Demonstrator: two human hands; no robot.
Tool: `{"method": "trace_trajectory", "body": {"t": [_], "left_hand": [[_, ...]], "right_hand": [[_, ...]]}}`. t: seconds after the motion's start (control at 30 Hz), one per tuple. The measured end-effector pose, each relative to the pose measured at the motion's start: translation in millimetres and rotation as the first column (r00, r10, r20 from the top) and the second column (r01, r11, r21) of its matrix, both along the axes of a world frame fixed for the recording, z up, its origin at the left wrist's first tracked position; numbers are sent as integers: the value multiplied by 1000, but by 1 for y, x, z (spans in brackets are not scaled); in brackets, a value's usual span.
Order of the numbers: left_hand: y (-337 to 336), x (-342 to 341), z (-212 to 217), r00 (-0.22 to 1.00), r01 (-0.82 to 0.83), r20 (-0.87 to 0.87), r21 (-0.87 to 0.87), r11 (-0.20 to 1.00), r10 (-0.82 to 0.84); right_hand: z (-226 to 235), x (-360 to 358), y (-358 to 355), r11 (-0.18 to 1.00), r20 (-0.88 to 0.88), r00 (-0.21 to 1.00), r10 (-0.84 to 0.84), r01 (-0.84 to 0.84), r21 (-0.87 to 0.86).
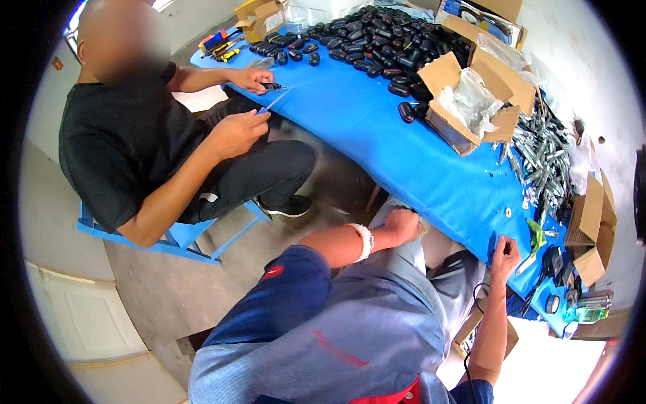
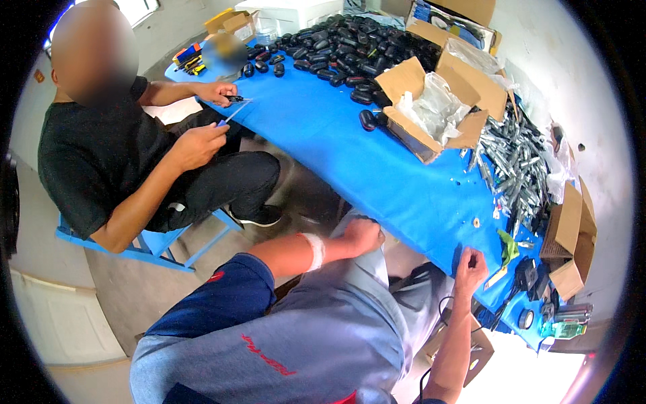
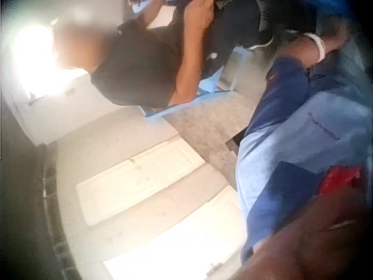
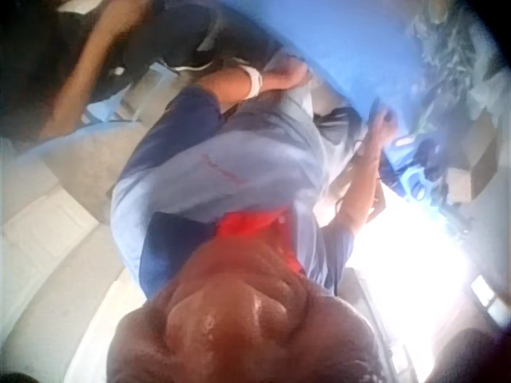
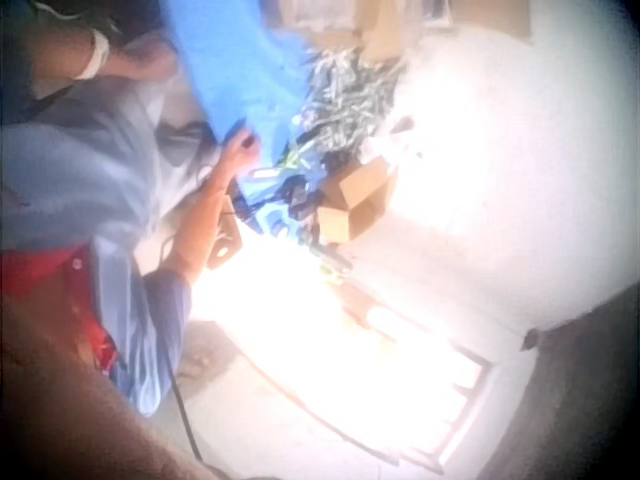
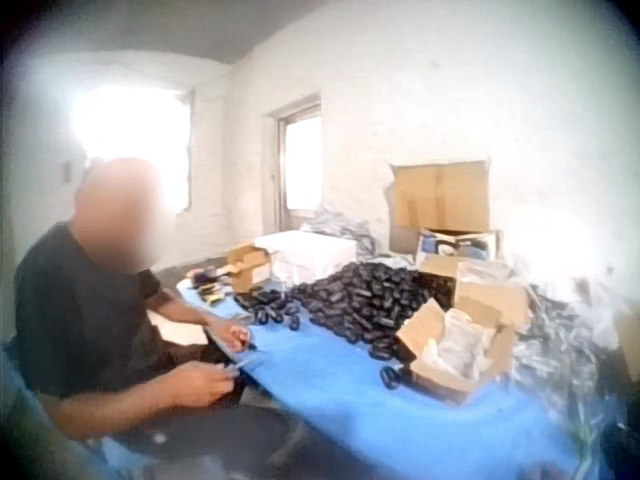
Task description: The person uses a screwdriver to secure small parts and wipes a plastic housing with a cloth. They handle and move various metal frames and plastic components on a table covered in parts and boxes.
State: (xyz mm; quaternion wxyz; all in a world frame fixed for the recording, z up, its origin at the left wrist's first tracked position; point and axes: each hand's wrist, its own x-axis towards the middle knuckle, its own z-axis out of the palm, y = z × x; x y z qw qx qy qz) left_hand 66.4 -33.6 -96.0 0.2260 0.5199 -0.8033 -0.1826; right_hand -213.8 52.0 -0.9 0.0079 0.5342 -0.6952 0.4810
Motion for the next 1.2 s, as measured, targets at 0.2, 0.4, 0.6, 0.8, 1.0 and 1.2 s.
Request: {"method": "trace_trajectory", "body": {"t": [0.2, 0.4, 0.6, 0.8, 1.0, 1.2], "left_hand": [[1, 1, 2, 1000, 10, 2, -9, 1000, -10], [1, 4, 5, 999, 31, -25, -9, 999, -31], [1, 4, 6, 999, 47, -2, 12, 999, -47], [2, 5, 11, 999, 52, -17, 18, 998, -51], [2, 3, 10, 998, 48, 26, 40, 998, -49], [2, 3, 11, 997, 60, 44, 63, 996, -63]], "right_hand": [[-1, -3, -1, 999, 8, 1000, 5, -6, 33], [3, 1, 1, 999, -23, 1000, 14, -13, 46], [2, -1, 1, 999, -46, 999, 28, -26, 46], [-3, -6, 0, 999, -79, 997, -7, 10, 46], [-3, -5, 0, 1000, -109, 994, -9, 12, 27], [-1, -2, 0, 1000, -54, 999, 2, -1, 25]]}}
